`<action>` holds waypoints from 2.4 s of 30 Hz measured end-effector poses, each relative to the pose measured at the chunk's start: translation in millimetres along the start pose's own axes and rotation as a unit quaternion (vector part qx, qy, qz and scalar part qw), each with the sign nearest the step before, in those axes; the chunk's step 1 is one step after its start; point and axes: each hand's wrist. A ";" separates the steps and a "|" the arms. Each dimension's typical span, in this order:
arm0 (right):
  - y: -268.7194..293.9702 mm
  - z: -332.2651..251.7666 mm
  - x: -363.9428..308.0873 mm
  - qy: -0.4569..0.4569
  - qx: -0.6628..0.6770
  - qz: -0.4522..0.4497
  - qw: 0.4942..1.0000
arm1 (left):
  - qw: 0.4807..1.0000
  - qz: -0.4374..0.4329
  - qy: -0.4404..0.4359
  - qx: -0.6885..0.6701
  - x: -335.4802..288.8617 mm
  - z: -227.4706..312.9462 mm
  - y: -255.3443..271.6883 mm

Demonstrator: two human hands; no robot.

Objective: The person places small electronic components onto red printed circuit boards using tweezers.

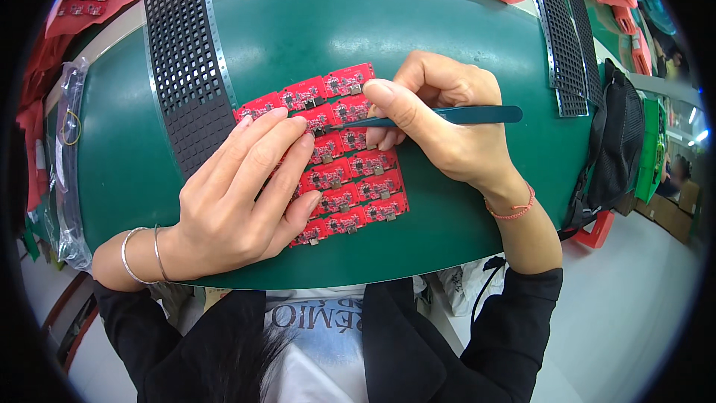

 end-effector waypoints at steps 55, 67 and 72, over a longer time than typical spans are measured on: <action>-99.5 -18.5 84.4 0.047 0.079 -0.018 0.996 | 0.990 0.012 0.037 0.132 -37.0 -20.0 21.1; -100.6 -21.3 85.0 0.050 0.023 -0.038 0.998 | 0.991 0.016 0.044 0.126 -37.3 -19.6 21.9; -88.8 -27.4 87.8 0.077 0.115 -0.079 0.987 | 0.992 0.017 0.051 0.117 -30.6 -16.5 22.7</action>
Point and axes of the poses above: each hand's wrist, its own x-axis towards the middle knuckle, its own y-axis out of the back of the hand, z = x × y, and after that the axes turned 3 degrees about z, right-handed
